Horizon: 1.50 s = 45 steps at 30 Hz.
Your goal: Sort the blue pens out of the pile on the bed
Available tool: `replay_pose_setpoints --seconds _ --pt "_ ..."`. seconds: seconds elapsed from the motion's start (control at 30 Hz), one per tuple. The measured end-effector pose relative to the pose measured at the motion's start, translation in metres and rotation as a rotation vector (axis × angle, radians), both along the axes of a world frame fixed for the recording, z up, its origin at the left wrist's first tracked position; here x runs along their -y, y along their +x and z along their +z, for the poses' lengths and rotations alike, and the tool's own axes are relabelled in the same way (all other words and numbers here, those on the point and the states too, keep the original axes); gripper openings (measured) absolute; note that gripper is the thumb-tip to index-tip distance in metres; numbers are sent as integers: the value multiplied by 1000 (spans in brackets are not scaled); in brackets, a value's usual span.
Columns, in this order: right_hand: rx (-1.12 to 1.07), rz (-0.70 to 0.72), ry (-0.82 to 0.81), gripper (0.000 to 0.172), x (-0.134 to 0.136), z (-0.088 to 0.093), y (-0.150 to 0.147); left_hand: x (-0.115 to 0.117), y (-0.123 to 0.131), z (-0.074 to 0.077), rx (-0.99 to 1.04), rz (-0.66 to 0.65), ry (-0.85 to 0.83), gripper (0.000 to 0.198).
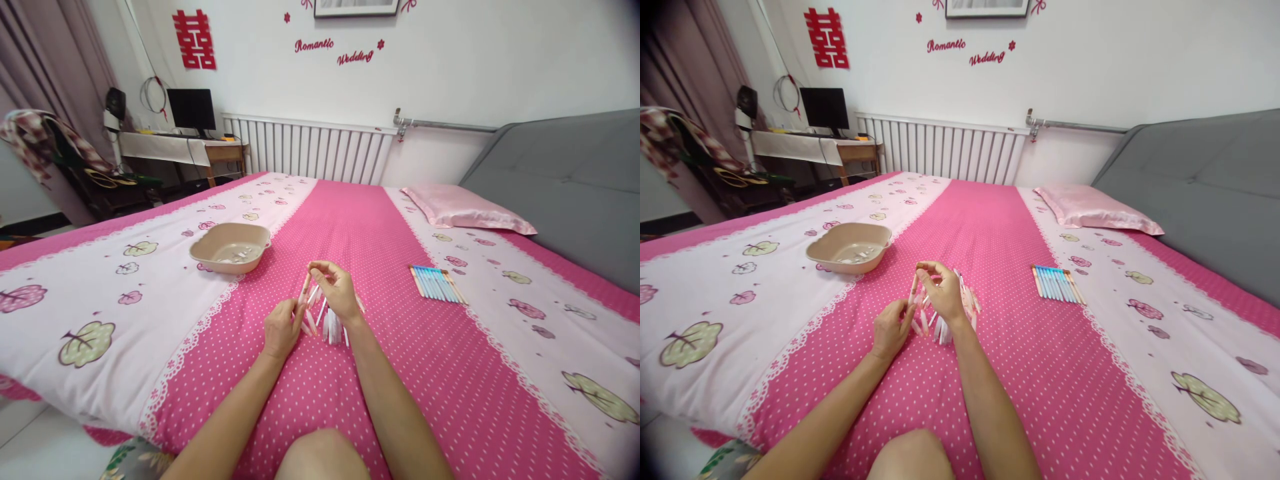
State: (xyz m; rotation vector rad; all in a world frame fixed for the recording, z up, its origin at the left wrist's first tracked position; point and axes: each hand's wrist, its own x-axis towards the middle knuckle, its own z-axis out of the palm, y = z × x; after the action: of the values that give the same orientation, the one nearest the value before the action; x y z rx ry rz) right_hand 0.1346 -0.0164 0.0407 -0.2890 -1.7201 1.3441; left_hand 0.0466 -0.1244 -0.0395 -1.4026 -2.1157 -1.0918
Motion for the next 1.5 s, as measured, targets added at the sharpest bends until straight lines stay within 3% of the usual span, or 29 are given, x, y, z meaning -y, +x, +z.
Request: replay_pose_setpoints --seconds 0.3,0.67,0.87,1.07,1.3,1.5 --pt "47 18 31 25 0 -3 -1 1 0 1 54 24 27 26" --pt "341 199 12 19 9 -39 -18 2 -5 -1 194 162 125 31" --pt "479 144 -50 23 17 -43 -19 4 -6 0 193 178 171 26" --pt "434 134 -67 11 24 -49 -25 5 -5 3 178 173 182 24" --pt "387 130 -56 16 27 -55 -36 4 -10 8 188 160 241 24" --pt "328 148 -85 18 29 -48 -39 -1 -18 7 173 143 254 27"
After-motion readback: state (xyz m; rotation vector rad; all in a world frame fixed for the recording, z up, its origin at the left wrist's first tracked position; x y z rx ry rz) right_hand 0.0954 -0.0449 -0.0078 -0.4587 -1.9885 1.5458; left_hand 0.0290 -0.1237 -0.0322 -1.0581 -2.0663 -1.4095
